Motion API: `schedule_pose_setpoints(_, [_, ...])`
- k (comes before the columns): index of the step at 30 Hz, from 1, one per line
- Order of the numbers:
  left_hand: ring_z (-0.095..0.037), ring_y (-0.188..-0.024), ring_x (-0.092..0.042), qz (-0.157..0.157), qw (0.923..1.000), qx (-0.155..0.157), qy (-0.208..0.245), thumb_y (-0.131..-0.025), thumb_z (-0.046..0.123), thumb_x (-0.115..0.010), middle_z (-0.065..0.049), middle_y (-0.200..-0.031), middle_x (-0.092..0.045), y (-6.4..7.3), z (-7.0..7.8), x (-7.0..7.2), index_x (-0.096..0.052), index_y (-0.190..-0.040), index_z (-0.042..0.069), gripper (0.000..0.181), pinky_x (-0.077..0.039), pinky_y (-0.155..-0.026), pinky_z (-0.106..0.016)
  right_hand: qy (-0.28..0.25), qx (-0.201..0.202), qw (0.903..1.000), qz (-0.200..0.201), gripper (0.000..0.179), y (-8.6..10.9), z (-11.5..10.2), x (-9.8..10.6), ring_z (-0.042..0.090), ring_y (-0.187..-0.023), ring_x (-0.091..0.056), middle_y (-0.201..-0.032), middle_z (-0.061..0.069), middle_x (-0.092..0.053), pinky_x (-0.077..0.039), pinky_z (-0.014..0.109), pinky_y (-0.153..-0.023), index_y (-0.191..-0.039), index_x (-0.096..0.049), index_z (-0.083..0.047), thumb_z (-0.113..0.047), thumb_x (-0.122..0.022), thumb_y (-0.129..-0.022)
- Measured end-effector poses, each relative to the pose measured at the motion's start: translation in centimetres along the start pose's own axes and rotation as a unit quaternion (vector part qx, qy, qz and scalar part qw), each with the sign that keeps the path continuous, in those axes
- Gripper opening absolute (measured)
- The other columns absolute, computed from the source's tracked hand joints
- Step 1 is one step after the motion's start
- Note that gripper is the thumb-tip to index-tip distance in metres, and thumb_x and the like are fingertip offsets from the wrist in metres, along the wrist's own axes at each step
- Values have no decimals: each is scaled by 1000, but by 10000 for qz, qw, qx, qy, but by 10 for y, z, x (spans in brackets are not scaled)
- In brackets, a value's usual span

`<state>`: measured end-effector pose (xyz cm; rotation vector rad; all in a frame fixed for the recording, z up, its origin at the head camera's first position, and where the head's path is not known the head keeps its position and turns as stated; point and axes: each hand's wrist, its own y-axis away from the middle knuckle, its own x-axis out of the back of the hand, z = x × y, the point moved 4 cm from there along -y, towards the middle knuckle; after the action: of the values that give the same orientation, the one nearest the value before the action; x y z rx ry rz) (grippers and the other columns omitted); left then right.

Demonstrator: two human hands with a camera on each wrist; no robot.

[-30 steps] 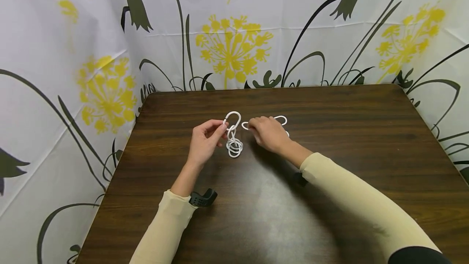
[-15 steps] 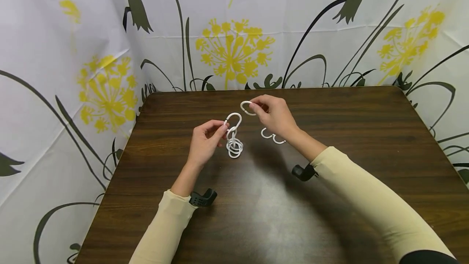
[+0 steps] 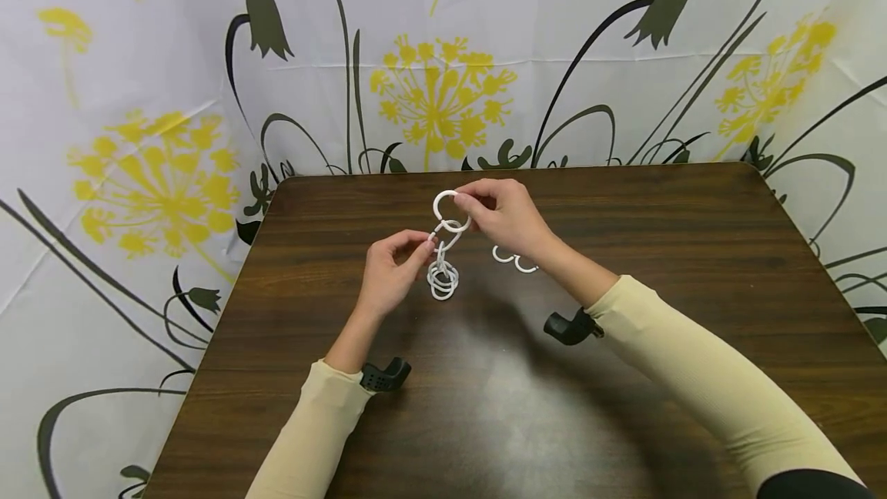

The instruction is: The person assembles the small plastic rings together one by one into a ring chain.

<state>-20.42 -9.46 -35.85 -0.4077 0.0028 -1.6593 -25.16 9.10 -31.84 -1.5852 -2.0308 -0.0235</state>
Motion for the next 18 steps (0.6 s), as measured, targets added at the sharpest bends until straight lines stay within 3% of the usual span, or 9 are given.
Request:
schedule_pose_setpoints(4, [-26,-72,-64,34,9993,-227,-281,-92,3,-66,-26,-85,-69,3,-7,-3,-69,-100,-12,17,-49,-53,-20,147,-57,9994,-302,17,7,1,-7,19,-56,-60,-61,3,-62,-45,27,-55,-102,-74,-2,-14,-66,-95])
schedule_pose_setpoints(9, [-27,-77,-65,102,9966,-600,-560,-92,8,-70,-14,-85,-72,1,-30,-1,-72,-100,-5,16,-52,-60,-28,299,-206,9985,-414,16,12,2,-14,21,-57,-62,-61,0,-64,-43,27,-52,-99,-76,-5,-16,-66,-94])
schedule_pose_setpoints(14, [-17,-78,-65,139,9941,-756,-770,-91,14,-71,-3,-86,-72,4,-35,3,-75,-99,2,15,-54,-63,-34,458,-295,9976,-423,14,15,4,-20,17,-57,-64,-70,-1,-68,-45,27,-51,-94,-77,-7,-18,-68,-93])
schedule_pose_setpoints(18, [-16,-78,-64,101,9919,-903,-889,-91,16,-72,-2,-87,-72,8,-35,5,-75,-98,5,13,-53,-64,-36,671,-373,9964,-358,14,18,4,-23,19,-58,-66,-72,3,-70,-46,28,-54,-91,-77,-8,-19,-68,-91])
